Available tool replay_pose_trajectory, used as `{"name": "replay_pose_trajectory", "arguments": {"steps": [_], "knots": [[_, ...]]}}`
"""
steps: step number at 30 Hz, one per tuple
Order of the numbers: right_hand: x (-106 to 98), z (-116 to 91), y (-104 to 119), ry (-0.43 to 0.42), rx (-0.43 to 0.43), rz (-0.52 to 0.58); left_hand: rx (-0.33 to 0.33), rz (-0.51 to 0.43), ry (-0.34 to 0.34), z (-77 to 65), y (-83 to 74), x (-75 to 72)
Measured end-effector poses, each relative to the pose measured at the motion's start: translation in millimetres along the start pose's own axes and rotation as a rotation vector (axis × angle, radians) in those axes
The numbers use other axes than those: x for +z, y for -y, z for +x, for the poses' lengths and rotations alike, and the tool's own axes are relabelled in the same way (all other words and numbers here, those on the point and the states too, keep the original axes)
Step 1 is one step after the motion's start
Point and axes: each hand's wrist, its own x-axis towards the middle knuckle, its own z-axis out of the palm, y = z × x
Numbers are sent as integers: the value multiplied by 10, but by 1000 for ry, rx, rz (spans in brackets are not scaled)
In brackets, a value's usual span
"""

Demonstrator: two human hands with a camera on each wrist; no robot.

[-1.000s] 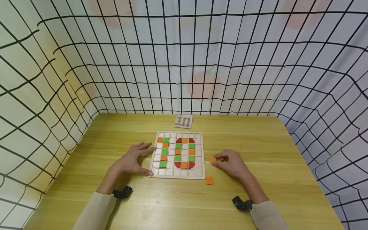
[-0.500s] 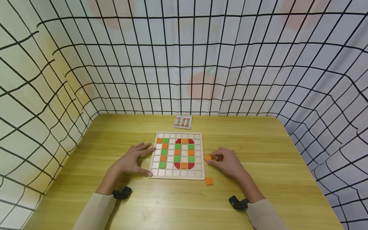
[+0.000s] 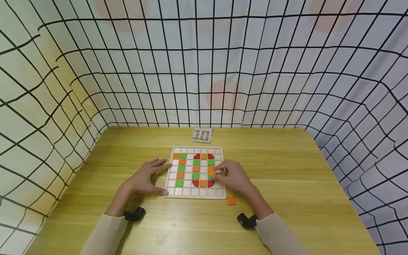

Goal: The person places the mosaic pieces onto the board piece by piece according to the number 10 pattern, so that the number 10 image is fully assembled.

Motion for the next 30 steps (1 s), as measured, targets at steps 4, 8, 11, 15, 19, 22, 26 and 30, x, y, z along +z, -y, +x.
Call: {"name": "replay_pose_trajectory", "arguments": {"steps": [4, 8, 11, 15, 19, 22, 26, 30], "knots": [[135, 63, 109, 24, -19, 24, -4, -8, 6, -2, -2, 0], [250, 102, 208, 47, -34, 23, -7, -11, 10, 0, 0, -1], [327, 136, 273, 51, -61, 18, -7, -7, 10, 1, 2, -6], [450, 206, 332, 41, -104, 26, -3, -1, 5, -3, 0, -18], [578, 277, 399, 38, -117, 11, 1, 11, 4, -8, -14, -30], [653, 307, 475, 42, -113, 0, 1, 15, 5, -8, -22, -33], [741, 318, 578, 69, -110, -12, -1, 16, 4, -2, -19, -33], [845, 321, 657, 100, -121, -45, 4, 19, 2, 5, -8, -26]]}}
